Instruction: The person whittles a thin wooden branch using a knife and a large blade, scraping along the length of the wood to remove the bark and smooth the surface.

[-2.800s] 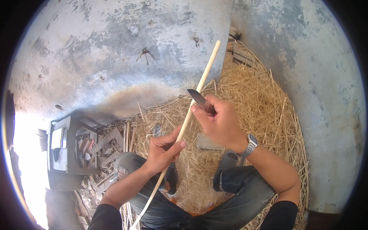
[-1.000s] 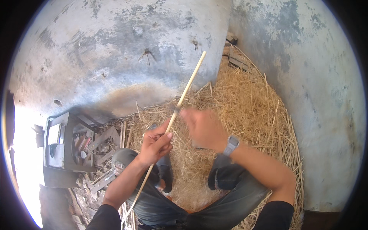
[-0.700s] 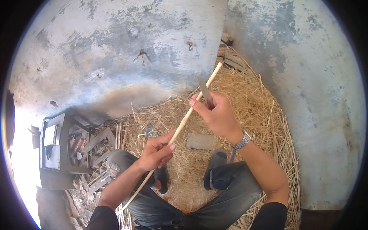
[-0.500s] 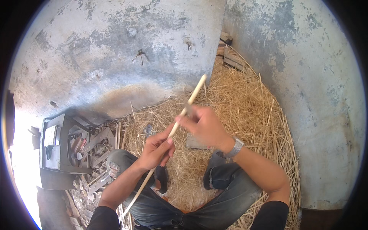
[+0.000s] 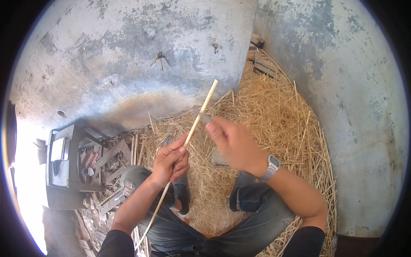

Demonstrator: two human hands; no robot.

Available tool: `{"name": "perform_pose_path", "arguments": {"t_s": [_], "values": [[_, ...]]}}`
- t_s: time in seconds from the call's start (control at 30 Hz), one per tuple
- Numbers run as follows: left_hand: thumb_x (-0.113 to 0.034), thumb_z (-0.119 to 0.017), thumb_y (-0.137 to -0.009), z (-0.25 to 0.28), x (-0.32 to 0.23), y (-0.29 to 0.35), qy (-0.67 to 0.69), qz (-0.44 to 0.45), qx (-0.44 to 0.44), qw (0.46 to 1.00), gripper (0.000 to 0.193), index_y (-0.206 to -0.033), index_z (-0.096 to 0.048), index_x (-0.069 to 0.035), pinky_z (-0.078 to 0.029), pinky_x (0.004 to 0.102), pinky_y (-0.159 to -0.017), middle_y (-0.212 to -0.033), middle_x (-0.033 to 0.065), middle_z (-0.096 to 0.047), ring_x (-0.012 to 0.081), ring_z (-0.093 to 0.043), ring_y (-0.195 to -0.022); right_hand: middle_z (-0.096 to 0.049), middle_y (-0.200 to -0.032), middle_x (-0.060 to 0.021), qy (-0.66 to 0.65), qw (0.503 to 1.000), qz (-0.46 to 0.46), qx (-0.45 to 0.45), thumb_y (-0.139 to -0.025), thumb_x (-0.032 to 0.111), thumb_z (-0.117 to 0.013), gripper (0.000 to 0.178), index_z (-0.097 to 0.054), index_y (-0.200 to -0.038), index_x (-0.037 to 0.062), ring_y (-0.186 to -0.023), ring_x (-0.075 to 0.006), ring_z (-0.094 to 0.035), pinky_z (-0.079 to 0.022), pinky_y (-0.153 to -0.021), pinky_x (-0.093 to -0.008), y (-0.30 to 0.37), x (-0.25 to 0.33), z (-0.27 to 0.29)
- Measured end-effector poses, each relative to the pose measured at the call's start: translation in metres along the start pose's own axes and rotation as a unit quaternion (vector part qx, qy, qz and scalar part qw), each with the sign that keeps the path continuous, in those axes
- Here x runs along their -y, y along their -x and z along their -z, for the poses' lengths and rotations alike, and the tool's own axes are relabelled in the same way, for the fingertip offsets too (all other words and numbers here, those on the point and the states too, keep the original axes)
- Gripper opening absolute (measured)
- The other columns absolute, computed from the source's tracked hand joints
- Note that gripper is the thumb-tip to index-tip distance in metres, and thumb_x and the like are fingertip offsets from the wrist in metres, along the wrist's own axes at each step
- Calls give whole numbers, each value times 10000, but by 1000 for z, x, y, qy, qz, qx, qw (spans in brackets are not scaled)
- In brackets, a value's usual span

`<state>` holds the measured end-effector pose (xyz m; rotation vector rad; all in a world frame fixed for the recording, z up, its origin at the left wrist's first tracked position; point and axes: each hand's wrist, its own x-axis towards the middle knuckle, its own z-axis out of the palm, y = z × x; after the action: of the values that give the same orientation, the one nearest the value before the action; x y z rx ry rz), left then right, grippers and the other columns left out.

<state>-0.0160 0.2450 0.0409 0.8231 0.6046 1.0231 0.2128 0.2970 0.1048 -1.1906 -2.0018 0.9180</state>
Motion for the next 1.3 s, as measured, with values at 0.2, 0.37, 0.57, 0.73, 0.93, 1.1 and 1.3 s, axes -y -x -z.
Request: {"name": "perform_pose_path", "arguments": {"t_s": [0.2, 0.37, 0.57, 0.73, 0.93, 1.1, 1.3], "values": [[-98, -420, -1109, -6, 2, 1, 27, 18, 9, 999, 484, -1592, -396, -95, -295, 234, -369, -649, 7, -396, 80, -327, -394, -632, -608, -180, 225, 971, 53, 57, -1071, 498, -470, 503, -658, -915, 58, -531, -392, -642, -493, -498, -504, 14, -3, -31], [-38, -472, -1090, -4, 7, 14, -22, 4, -10, 1000, 464, -1553, -461, -72, -294, 223, -390, -631, -18, -371, 63, -317, -422, -629, -606, -198, 237, 972, 0, -7, -1075, 511, -438, 544, -666, -926, 40, -545, -409, -648, -505, -509, -531, -10, -23, -1], [-27, -493, -1087, 1, 15, 14, -82, -20, 0, 996, 481, -1561, -412, 1, -290, 225, -433, -640, -24, -416, 45, -339, -467, -630, -611, -195, 305, 944, 59, 110, -1099, 458, -398, 536, -677, -959, 23, -550, -404, -646, -508, -508, -518, 7, -8, -22], [-19, -484, -1089, -2, 27, 15, -53, -6, 13, 999, 495, -1565, -368, 53, -295, 224, -459, -662, -43, -404, 32, -347, -505, -620, -582, -179, 257, 965, 26, 34, -1103, 453, -391, 547, -685, -937, 23, -533, -377, -649, -511, -505, -507, -1, -1, -1], [-23, -482, -1091, 0, 17, 17, -83, -9, 9, 996, 500, -1578, -374, 11, -294, 222, -460, -656, -43, -398, 33, -336, -501, -577, -568, -178, 295, 954, 3, -56, -1092, 501, -420, 551, -744, -968, 73, -516, -382, -599, -455, -474, -477, -20, -41, 18], [-44, -457, -1103, -4, 22, 10, -64, 25, 8, 998, 502, -1597, -368, -38, -280, 220, -447, -643, -51, -349, 37, -307, -486, -587, -588, -185, 276, 959, 4, -59, -1098, 474, -416, 543, -732, -911, 74, -525, -398, -597, -463, -493, -477, -9, -38, 16], [-37, -473, -1096, -1, 13, 20, -61, 36, 5, 997, 508, -1596, -380, -54, -283, 212, -441, -661, -51, -360, 33, -321, -493, -584, -608, -191, 338, 937, -10, -90, -1102, 463, -406, 546, -671, -901, 30, -563, -338, -599, -472, -546, -473, -23, -70, 37]]}}
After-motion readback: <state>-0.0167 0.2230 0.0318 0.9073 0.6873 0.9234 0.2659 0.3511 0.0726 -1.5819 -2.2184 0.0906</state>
